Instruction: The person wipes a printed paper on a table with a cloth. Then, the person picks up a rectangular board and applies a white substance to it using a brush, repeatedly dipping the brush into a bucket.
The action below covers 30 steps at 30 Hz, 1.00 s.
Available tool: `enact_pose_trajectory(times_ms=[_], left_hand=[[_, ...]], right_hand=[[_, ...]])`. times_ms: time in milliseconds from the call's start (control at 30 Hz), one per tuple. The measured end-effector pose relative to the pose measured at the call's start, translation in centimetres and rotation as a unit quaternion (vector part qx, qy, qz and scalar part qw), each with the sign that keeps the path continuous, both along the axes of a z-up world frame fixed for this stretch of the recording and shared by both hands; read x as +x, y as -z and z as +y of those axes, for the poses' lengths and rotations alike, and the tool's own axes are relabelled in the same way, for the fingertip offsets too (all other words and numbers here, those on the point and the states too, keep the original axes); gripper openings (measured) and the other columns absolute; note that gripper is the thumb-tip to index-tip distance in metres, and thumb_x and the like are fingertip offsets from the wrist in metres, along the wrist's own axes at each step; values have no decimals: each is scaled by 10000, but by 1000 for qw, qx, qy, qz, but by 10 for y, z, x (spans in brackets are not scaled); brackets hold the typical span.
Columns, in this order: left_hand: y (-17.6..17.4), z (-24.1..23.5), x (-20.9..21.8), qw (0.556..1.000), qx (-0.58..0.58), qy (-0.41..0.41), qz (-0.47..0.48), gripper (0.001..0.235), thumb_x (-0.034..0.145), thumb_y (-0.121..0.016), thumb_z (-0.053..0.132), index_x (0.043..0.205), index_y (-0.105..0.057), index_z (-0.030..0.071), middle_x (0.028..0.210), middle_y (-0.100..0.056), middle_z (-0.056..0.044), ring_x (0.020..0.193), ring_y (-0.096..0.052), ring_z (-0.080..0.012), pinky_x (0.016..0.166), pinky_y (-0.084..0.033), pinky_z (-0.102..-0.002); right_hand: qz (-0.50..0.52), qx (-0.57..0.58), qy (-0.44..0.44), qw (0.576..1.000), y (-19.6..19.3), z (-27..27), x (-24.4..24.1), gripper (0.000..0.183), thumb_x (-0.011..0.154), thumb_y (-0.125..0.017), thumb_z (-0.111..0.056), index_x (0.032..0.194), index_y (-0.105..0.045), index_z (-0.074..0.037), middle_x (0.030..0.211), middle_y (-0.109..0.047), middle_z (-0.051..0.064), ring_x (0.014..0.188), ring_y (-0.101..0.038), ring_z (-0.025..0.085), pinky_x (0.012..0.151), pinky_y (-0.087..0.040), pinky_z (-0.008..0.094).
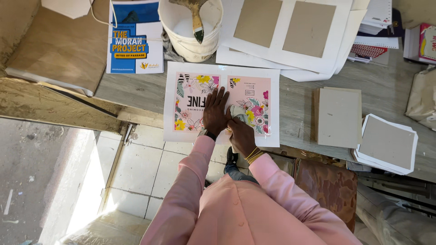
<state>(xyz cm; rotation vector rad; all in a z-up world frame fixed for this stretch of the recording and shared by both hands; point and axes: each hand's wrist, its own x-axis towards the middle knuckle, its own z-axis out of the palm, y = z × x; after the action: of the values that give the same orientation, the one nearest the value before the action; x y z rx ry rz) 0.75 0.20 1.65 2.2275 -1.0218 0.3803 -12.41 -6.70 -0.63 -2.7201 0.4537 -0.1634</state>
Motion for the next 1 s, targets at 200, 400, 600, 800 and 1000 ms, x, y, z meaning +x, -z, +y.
enact_pose_trajectory(times_ms=[200,400,600,800,1000], left_hand=[[5,0,0,1000,6,-3,14,530,978,-716,381,1455,-697,151,1593,-608,-95,1515,-520,-321,1304,-329,-485],[3,-4,-3,999,14,-12,29,511,986,-696,352,1455,-692,150,1598,-604,-98,1534,-500,-323,1317,-310,-493],[-2,-6,7,990,-63,11,122,415,1045,-574,176,1437,-707,149,1532,-664,-99,1492,-550,-327,1291,-349,-514],[-2,-1,6,993,-43,34,107,453,1043,-645,404,1441,-706,196,1567,-637,-85,1537,-498,-312,1316,-298,-488],[3,5,2,996,-10,46,70,624,984,-724,562,1482,-684,189,1582,-618,-114,1529,-499,-339,1314,-304,-499]], right_hand=[[31,17,28,999,-6,-50,-64,244,924,-687,-6,1008,-740,-229,1086,-720,-7,953,-775,338,771,-632,482],[66,-30,44,996,-16,-106,-110,238,891,-641,-37,988,-721,-239,1003,-692,31,880,-755,401,718,-604,535],[-12,23,-64,998,-2,-52,-50,252,845,-639,45,939,-728,-170,996,-727,60,920,-753,412,712,-601,544],[-18,3,-96,995,-12,-3,-5,265,830,-690,41,970,-727,-180,961,-665,55,849,-720,382,649,-581,524],[45,17,-54,997,-8,-50,-71,242,857,-689,23,985,-717,-181,1001,-713,20,930,-767,348,738,-616,516]])
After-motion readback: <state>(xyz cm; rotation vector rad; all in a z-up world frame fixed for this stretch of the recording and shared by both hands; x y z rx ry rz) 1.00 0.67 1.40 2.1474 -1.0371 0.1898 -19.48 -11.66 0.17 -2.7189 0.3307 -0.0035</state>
